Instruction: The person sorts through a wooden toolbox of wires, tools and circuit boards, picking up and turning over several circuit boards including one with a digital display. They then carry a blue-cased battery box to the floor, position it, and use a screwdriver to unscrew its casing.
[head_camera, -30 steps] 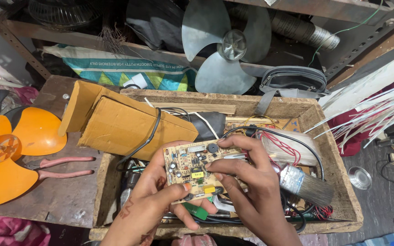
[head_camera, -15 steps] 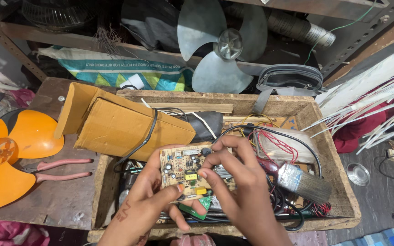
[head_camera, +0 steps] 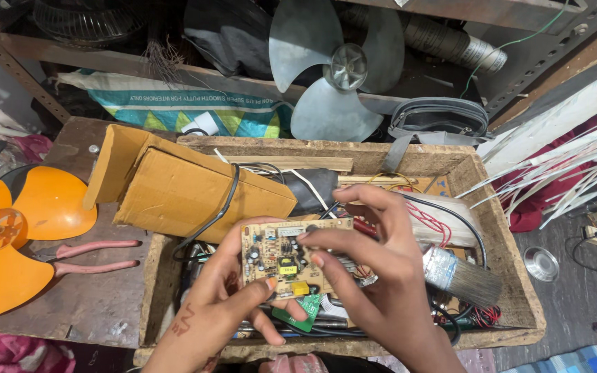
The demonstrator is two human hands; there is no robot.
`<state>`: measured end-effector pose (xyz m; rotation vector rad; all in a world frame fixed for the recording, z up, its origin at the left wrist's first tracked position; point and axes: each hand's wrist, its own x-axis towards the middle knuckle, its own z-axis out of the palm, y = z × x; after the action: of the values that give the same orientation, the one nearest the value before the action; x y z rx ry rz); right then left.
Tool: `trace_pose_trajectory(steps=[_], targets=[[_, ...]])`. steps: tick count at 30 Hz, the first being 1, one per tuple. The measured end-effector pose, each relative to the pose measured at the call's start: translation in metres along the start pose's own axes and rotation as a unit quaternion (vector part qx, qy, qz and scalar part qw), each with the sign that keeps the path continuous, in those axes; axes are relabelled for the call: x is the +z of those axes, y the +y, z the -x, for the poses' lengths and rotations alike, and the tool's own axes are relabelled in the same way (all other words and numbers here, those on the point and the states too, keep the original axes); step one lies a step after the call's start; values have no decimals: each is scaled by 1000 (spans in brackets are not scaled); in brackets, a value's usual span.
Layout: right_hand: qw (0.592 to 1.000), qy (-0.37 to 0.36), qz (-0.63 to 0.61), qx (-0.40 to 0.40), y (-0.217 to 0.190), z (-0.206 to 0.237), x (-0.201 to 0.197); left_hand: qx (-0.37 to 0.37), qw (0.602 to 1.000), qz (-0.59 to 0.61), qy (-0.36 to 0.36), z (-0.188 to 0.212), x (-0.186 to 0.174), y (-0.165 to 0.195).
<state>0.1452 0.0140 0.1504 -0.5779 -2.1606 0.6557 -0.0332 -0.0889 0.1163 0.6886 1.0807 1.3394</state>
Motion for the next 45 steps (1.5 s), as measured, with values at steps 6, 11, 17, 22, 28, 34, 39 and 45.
trace_pose_trajectory(steps=[6, 11, 17, 22, 28, 34, 39, 45], targets=[[996, -48, 32, -74, -7, -5, 7, 23, 1000, 11, 9, -3, 4, -2], [993, -81, 31, -78, 0, -6, 8, -14, 999, 0, 35, -2, 5, -1], [987, -117, 31, -104, 11, -8, 11, -30, 999, 1, 29, -5, 5, 1], [989, -117, -23, -93, 11, -10, 6, -18, 999, -6, 32, -3, 2, -1], [991, -40, -46, 116, 15, -10, -2, -12, 1000, 2, 27, -1, 2, -3], [928, -18, -280, 245, 35, -5, -14, 23, 1000, 6, 4, 1, -2, -2], [903, -48, -319, 284, 48, 5, -9, -8, 1000, -10, 27, 0, -4, -2], [912, -35, -307, 269, 54, 6, 1, -30, 998, 40, 42, 1, 4, 2]])
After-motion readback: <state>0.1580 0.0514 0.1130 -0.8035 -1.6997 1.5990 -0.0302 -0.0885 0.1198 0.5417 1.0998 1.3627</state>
